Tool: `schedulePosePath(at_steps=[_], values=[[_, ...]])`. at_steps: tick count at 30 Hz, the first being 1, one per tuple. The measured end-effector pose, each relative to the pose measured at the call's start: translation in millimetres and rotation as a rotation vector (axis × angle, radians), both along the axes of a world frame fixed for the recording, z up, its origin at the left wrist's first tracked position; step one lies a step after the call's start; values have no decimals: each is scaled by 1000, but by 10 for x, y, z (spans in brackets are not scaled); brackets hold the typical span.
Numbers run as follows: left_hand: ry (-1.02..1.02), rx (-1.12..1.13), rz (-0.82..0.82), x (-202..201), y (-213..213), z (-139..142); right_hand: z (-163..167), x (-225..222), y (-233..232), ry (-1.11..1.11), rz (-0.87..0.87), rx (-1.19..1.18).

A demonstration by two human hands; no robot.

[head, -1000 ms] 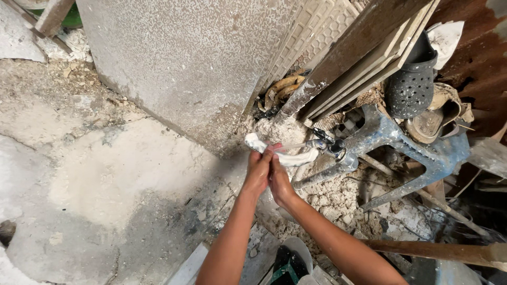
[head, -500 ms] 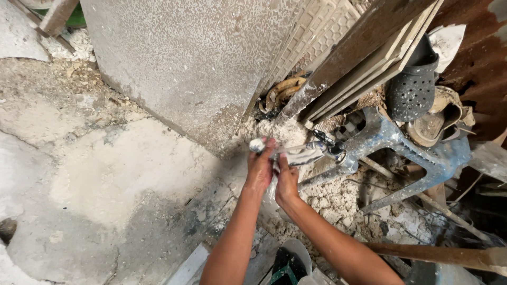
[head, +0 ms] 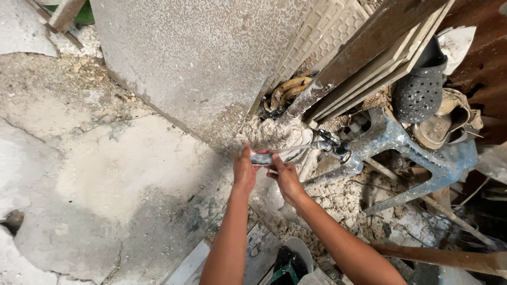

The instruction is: The person cleans a long white molded molding using a cloth and a brush. They wipe the surface, rinse the cloth at a tap, and then scrub the molding with a brush to remove dust and residue.

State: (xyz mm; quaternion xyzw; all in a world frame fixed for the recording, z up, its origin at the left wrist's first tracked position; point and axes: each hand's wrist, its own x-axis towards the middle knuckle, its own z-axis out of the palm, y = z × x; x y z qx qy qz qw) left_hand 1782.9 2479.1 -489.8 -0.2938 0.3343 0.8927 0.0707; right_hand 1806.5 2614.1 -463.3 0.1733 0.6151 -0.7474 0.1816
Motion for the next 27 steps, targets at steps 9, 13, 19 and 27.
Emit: schedulePosePath(at_steps=[9, 13, 19, 27], values=[[77, -1158, -503, 29, 52, -161, -430, 81, 91, 62, -7, 504], [183, -1301, -608, -29, -22, -67, -398, 119, 132, 217, -28, 373], [238, -957, -826, 61, -45, 242, 45, 114, -37, 338, 257, 616], [248, -398, -757, 233, 257, 54, 133, -212, 128, -77, 333, 593]])
